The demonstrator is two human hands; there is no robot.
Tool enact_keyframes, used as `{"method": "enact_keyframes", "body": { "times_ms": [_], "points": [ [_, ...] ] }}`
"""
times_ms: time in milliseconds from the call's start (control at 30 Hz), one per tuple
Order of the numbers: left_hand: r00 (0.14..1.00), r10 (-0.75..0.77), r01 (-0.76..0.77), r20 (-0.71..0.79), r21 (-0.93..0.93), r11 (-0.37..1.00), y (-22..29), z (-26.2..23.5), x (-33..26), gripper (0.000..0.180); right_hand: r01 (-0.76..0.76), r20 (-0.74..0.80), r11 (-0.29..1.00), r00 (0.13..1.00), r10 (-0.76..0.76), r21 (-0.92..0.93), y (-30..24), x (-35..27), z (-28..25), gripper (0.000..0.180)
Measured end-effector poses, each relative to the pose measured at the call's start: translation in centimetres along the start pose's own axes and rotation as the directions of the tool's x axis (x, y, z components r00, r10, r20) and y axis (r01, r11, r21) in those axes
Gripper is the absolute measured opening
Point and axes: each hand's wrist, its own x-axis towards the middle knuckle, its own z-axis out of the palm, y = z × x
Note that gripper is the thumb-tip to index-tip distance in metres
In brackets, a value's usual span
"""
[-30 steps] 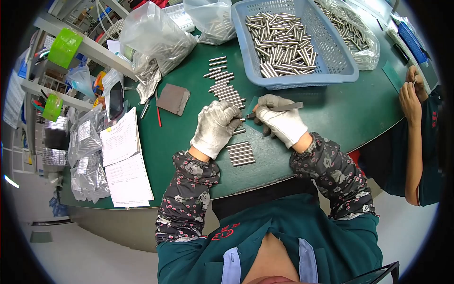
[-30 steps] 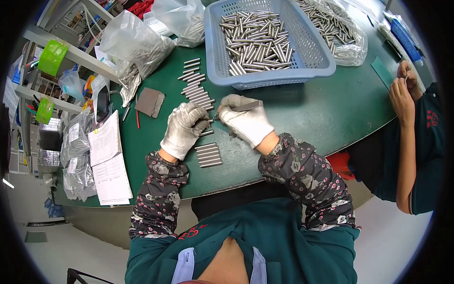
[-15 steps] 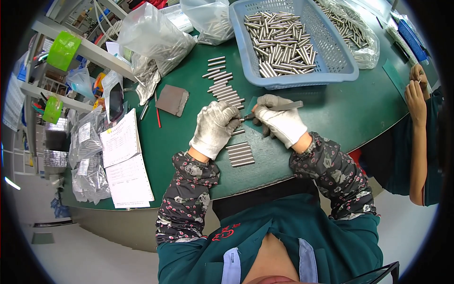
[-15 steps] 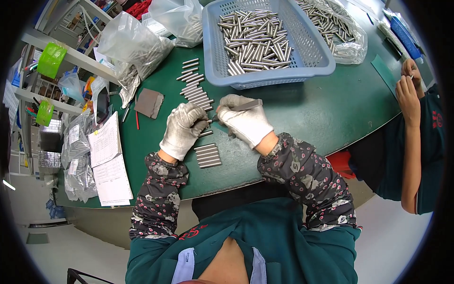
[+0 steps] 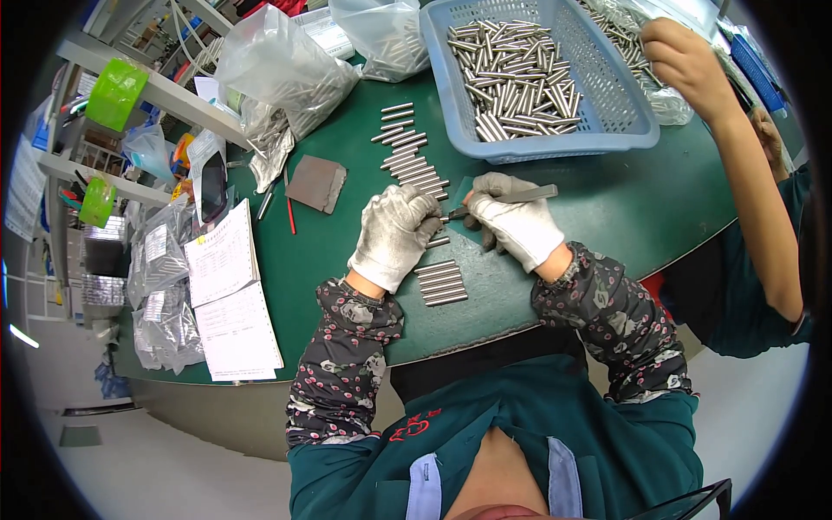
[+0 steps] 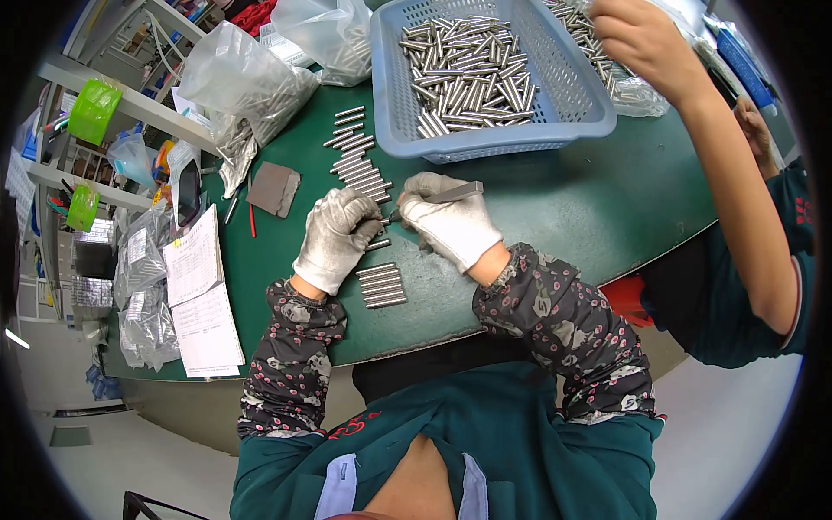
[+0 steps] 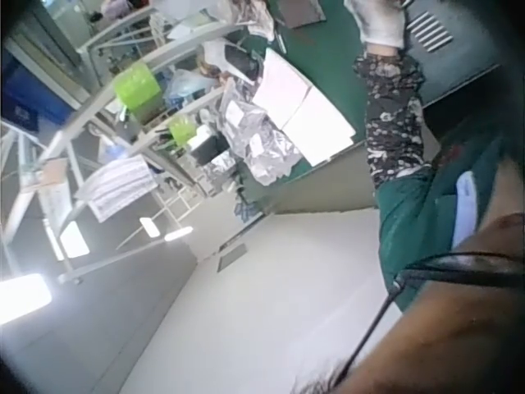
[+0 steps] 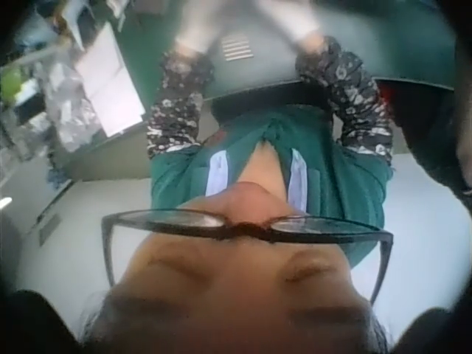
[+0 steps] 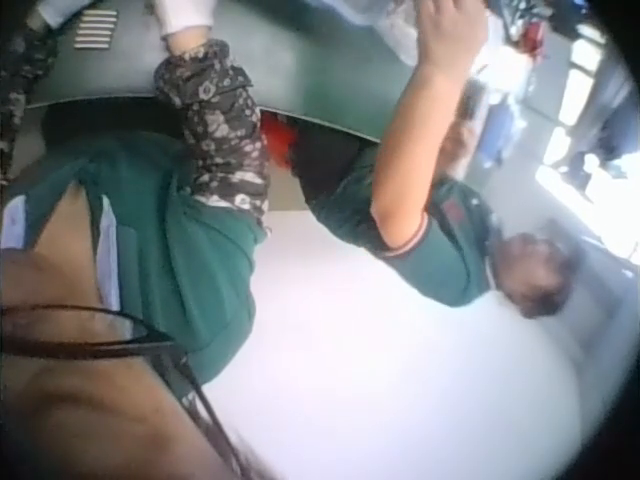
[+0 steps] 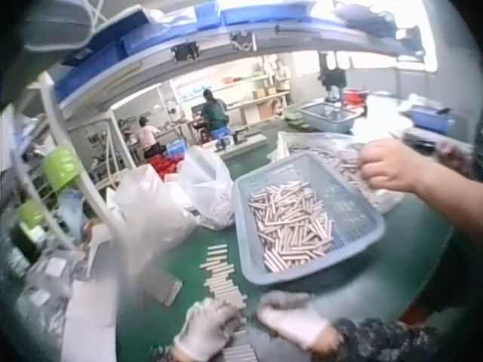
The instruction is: Sorting and precisely aligning small metal pins into a jig at a factory workbench.
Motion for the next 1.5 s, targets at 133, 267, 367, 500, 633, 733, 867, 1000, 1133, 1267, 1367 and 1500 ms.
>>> {"method": "enact_keyframes", "body": {
  "times_ms": [133, 267, 367, 500, 633, 733, 867, 1000, 1133, 1267, 1367, 1500],
  "points": [
    [1.000, -0.024, 0.024, 0.003, 0.021, 0.999, 0.2, 0.0, 0.0, 0.018, -0.008, -0.007, 1.000, 1.000, 0.008, 0.022, -0.2, -0.1, 0.1, 0.012],
    [0.999, -0.039, 0.039, 0.006, 0.018, 0.999, 0.4, 0.1, 0.2, 0.017, -0.022, 0.009, 0.998, 1.000, 0.021, 0.059, 0.1, -0.1, -0.1, 0.011],
    [0.999, -0.053, 0.053, 0.002, 0.009, 0.999, 0.2, 0.1, 0.0, 0.016, -0.032, 0.060, 0.999, 0.998, 0.030, 0.034, -0.1, 0.1, -0.1, 0.010],
    [0.999, -0.048, 0.048, 0.003, 0.006, 0.999, 0.3, 0.1, 0.1, 0.017, 0.087, 0.065, 0.984, 0.995, -0.078, -0.153, 1.2, 0.6, -0.2, 0.009],
    [0.999, -0.044, 0.044, 0.004, 0.007, 0.999, 0.2, 0.0, 0.0, 0.019, 0.235, 0.130, 0.922, 0.970, -0.204, -0.308, 0.8, 0.7, -0.1, 0.008],
    [0.999, -0.039, 0.039, -0.001, 0.012, 0.999, 0.1, 0.1, 0.2, 0.020, 0.293, 0.160, 0.918, 0.953, -0.258, -0.267, 2.3, 1.3, 0.1, 0.007],
    [0.999, -0.030, 0.030, -0.022, 0.032, 0.999, -0.2, 0.1, -0.1, 0.021, 0.308, 0.151, 0.891, 0.951, -0.272, -0.335, 1.5, 0.6, 0.4, 0.006],
    [0.998, -0.068, 0.068, 0.006, -0.001, 0.998, -0.3, 0.2, 0.0, 0.015, 0.212, 0.024, 0.967, 0.977, -0.210, -0.143, 0.9, 0.4, 0.0, 0.010],
    [1.000, -0.022, 0.022, 0.008, 0.042, 0.999, -0.2, -0.1, -0.1, 0.021, -0.005, -0.058, 1.000, 0.998, 0.004, -0.029, -0.6, -0.1, -0.1, 0.012],
    [0.999, -0.024, 0.024, -0.023, -0.010, 1.000, 0.3, 0.2, 0.1, 0.020, 0.183, -0.083, 0.970, 0.977, -0.198, -0.157, 1.4, 0.6, 0.0, 0.008],
    [1.000, -0.019, 0.019, -0.018, 0.012, 1.000, 0.3, 0.3, 0.1, 0.020, 0.151, -0.060, 0.983, 0.986, -0.158, -0.109, 0.9, 0.5, 0.2, 0.008],
    [1.000, -0.017, 0.017, -0.012, -0.004, 1.000, 0.6, -0.1, 0.1, 0.020, 0.144, -0.036, 0.988, 0.989, -0.146, -0.052, 0.8, 0.4, 0.0, 0.008]
  ]
}}
